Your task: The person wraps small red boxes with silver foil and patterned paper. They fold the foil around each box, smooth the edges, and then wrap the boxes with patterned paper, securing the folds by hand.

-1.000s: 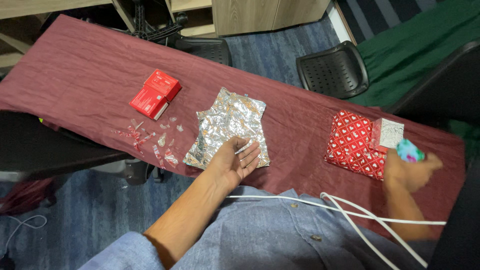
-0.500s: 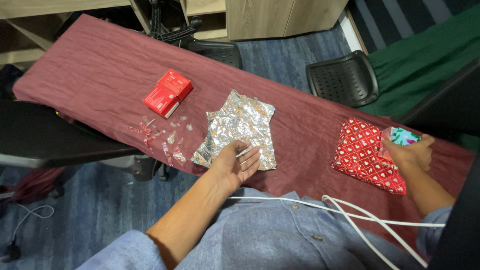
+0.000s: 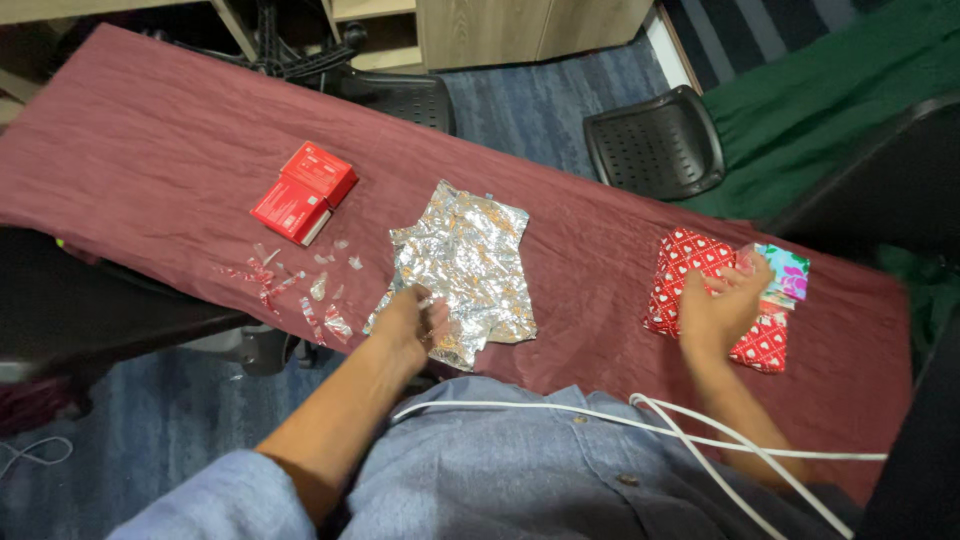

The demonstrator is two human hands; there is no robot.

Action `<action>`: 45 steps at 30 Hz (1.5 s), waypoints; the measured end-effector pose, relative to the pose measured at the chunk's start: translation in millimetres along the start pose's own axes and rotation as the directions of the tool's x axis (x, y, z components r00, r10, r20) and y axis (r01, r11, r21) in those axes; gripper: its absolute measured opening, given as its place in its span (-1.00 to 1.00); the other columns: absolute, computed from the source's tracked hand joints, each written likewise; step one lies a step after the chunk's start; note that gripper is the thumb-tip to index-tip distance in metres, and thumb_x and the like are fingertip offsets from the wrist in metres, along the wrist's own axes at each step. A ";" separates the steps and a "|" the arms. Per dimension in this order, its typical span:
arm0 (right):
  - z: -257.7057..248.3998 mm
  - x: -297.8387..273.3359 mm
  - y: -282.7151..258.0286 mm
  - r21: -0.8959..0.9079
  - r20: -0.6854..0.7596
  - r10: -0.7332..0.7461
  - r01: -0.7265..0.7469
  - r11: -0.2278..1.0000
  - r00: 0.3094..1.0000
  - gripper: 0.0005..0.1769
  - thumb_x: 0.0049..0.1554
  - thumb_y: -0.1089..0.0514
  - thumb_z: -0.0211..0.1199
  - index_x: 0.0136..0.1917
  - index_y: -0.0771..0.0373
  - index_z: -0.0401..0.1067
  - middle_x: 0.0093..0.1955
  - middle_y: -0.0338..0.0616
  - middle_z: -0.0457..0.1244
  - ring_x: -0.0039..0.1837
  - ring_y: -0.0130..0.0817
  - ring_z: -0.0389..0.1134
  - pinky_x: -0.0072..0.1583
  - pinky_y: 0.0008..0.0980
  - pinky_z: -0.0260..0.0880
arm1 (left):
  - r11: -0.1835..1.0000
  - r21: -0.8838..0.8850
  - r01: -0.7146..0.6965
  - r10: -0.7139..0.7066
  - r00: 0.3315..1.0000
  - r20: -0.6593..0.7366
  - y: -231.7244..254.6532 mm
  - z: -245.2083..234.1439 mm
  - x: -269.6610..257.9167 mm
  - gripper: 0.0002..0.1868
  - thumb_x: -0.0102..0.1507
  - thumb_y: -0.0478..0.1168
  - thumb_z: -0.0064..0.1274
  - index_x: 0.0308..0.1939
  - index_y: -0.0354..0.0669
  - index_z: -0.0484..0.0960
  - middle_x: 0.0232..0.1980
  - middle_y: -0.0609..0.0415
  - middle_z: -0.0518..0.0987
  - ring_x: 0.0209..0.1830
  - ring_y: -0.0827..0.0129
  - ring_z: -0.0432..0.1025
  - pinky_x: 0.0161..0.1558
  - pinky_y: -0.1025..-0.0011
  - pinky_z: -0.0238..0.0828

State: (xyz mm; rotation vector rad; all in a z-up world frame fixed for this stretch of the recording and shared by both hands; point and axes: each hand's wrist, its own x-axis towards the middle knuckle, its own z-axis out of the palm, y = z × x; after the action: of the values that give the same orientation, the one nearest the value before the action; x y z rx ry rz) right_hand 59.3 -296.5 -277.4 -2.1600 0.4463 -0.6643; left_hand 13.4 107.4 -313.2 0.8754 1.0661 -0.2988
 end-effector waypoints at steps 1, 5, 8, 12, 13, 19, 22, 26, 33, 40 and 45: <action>1.4 -9.3 -10.4 0.007 0.027 -0.015 0.015 1.000 1.000 -0.19 0.11 0.27 0.40 0.52 0.24 0.09 0.21 0.03 0.31 0.10 -0.27 0.43 0.13 -0.27 0.42 | 0.999 0.010 -0.037 0.037 0.999 -0.031 4.3 -6.3 11.9 -0.78 0.35 -0.12 -0.10 -0.01 -0.10 0.52 -0.26 0.08 0.58 -0.32 0.35 0.46 -0.34 0.32 0.46; 12.4 -35.6 -41.0 0.076 0.138 -0.062 0.052 0.996 0.988 -0.26 0.10 0.29 0.34 0.49 0.25 0.15 0.15 0.01 0.33 0.03 -0.34 0.42 0.06 -0.33 0.43 | 0.949 0.002 -0.316 0.316 0.948 -0.034 44.3 -33.4 43.4 -0.86 0.25 -0.33 -0.05 -0.18 -0.36 0.52 -0.39 -0.01 0.55 -0.53 0.33 0.41 -0.51 0.38 0.36; 26.7 -48.5 -48.7 0.107 0.325 0.036 -0.075 0.991 0.945 -0.35 0.08 0.29 0.30 0.42 0.25 0.22 0.08 -0.02 0.34 -0.06 -0.37 0.38 0.01 -0.38 0.43 | 0.837 0.397 -0.378 0.489 0.841 -0.232 79.7 -61.1 42.1 -0.74 0.20 -0.21 0.07 -0.15 -0.36 0.58 -0.25 -0.15 0.60 -0.34 0.17 0.49 -0.27 0.22 0.44; 42.1 -67.9 -42.1 0.090 0.446 0.029 -0.077 0.993 0.895 -0.44 0.08 0.30 0.32 0.35 0.30 0.30 0.03 -0.05 0.37 -0.07 -0.42 0.39 -0.02 -0.44 0.44 | 0.472 0.821 -0.322 0.779 0.588 -0.217 125.4 -92.6 41.6 -0.47 0.09 -0.08 0.27 0.04 -0.32 0.55 0.06 -0.33 0.52 0.04 -0.10 0.44 0.08 0.02 0.41; 47.3 -70.7 -42.4 0.100 0.474 0.068 -0.131 0.986 0.878 -0.44 0.07 0.30 0.32 0.34 0.31 0.32 0.00 -0.07 0.38 -0.09 -0.43 0.40 -0.04 -0.45 0.44 | 0.334 0.884 -0.328 0.851 0.508 -0.133 136.3 -99.8 44.4 -0.29 0.04 -0.08 0.35 0.19 -0.28 0.47 0.23 -0.37 0.38 0.23 -0.20 0.30 0.20 -0.01 0.31; 56.9 -88.0 -49.8 0.033 0.631 0.264 -0.365 0.930 0.730 -0.61 0.13 0.27 0.27 0.24 0.32 0.43 -0.09 -0.13 0.42 -0.10 -0.46 0.45 -0.09 -0.48 0.44 | -0.030 0.976 -0.218 0.797 0.584 0.155 190.6 -111.2 92.3 0.06 -0.13 0.09 0.53 0.33 -0.18 0.32 0.40 -0.29 0.23 0.40 -0.18 0.10 0.20 -0.08 0.22; 58.8 -100.2 -63.7 0.003 0.672 0.331 -0.449 0.894 0.663 -0.64 0.14 0.26 0.27 0.22 0.33 0.46 -0.11 -0.14 0.42 -0.12 -0.45 0.44 -0.12 -0.48 0.40 | -0.098 0.990 -0.104 0.726 0.672 0.143 203.2 -110.6 108.1 0.18 -0.23 0.12 0.59 0.31 -0.24 0.28 0.33 -0.21 0.32 0.38 -0.11 0.17 0.23 -0.02 0.25; 57.4 -105.0 -90.0 -0.057 0.683 0.443 -0.562 0.825 0.580 -0.63 0.14 0.21 0.27 0.22 0.30 0.45 -0.10 -0.20 0.41 -0.09 -0.47 0.44 -0.09 -0.47 0.39 | 0.056 0.979 -0.198 0.713 0.694 0.100 203.0 -117.4 106.2 0.14 -0.16 0.17 0.57 0.30 -0.29 0.31 0.23 -0.30 0.43 0.28 -0.16 0.31 0.23 0.01 0.32; 57.9 -100.5 -137.3 -0.039 0.681 0.472 -0.616 0.787 0.560 -0.65 0.17 0.15 0.20 0.22 0.27 0.45 -0.01 -0.17 0.42 -0.01 -0.42 0.45 -0.04 -0.43 0.42 | 0.075 0.865 -0.495 0.963 0.260 0.065 167.8 -106.7 70.5 0.00 -0.06 0.11 0.65 0.18 -0.39 0.38 0.06 -0.32 0.51 0.05 -0.19 0.41 0.09 -0.06 0.36; 63.3 -115.1 -199.4 0.069 0.795 0.372 -0.680 0.730 0.480 -0.60 0.22 -0.04 0.17 0.20 0.25 0.45 0.02 -0.14 0.38 0.02 -0.39 0.41 0.02 -0.40 0.45 | 0.190 0.638 -0.746 0.899 0.394 0.193 85.5 -51.7 -34.7 -0.19 0.00 -0.01 0.50 0.20 -0.28 0.47 0.08 -0.21 0.59 0.07 -0.06 0.50 0.16 0.07 0.42; 69.6 -129.3 -227.5 0.016 0.866 0.340 -0.700 0.714 0.368 -0.55 0.22 -0.18 0.16 0.16 0.19 0.45 0.04 -0.16 0.36 0.05 -0.42 0.39 0.03 -0.39 0.41 | 0.078 0.647 -0.758 0.805 0.431 0.408 56.4 -15.5 -89.1 0.04 -0.12 0.02 0.53 0.29 -0.36 0.34 0.13 -0.27 0.47 0.16 -0.14 0.34 0.18 0.03 0.27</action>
State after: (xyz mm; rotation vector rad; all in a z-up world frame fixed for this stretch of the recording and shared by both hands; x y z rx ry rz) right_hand 17.6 -49.7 -174.2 -1.5216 0.4085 0.6319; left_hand -5.4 138.5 -213.1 2.1781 0.2675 0.2710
